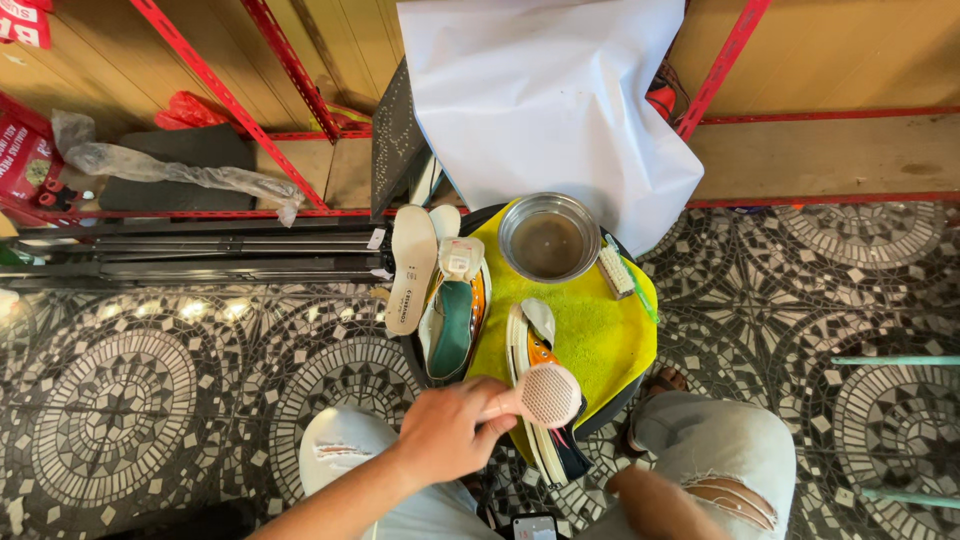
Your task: The person uses a handheld electric brush to clean the exterior of a pair of orange and black sneakers. They hold the shoes in their left hand and operate the brush with their right hand, scrubbing the sides, toe, and heel areas.
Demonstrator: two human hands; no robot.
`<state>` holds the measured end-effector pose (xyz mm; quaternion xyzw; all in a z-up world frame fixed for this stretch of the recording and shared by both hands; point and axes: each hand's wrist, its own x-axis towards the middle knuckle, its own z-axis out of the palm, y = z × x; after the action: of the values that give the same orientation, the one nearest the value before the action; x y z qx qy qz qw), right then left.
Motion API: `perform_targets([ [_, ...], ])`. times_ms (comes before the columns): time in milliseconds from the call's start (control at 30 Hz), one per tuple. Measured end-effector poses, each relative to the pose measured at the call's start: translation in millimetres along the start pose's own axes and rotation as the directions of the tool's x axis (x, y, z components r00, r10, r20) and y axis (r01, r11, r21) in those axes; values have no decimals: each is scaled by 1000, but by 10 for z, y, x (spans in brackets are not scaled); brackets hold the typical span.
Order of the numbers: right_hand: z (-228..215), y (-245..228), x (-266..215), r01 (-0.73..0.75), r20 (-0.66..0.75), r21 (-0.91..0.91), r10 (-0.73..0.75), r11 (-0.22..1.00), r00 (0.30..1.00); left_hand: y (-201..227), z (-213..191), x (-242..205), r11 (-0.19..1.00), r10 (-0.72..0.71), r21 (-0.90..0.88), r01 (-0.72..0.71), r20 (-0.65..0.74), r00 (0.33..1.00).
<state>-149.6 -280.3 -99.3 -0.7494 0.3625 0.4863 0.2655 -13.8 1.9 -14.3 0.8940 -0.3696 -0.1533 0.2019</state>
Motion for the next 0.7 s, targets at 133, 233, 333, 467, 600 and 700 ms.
perform_targets([
  [133,-106,314,806,655,-424,-219,-675,723,604,18,-94,83,1000,-24,-13,23,-48,999],
  [233,-97,-84,293,625,-422,430,-467,651,777,54,-143,64,999,-45,-15,43,-173,984],
  [333,-22,-541,-36,324,-177,808,-322,492,930,103,-140,48,997,-19,-73,14,-67,998],
  [467,148,-691,431,200,-111,971,-490,132,865,95,-158,71,1000,-18,-15,16,-95,995],
  [600,264,-394,1045,265,-117,957,-678,119,726,113,-150,35,997,-66,-53,63,-52,996],
  [700,231,-439,925,215,-169,976,-718,-27,675,91,11,-39,1000,10,-6,-10,-53,999],
])
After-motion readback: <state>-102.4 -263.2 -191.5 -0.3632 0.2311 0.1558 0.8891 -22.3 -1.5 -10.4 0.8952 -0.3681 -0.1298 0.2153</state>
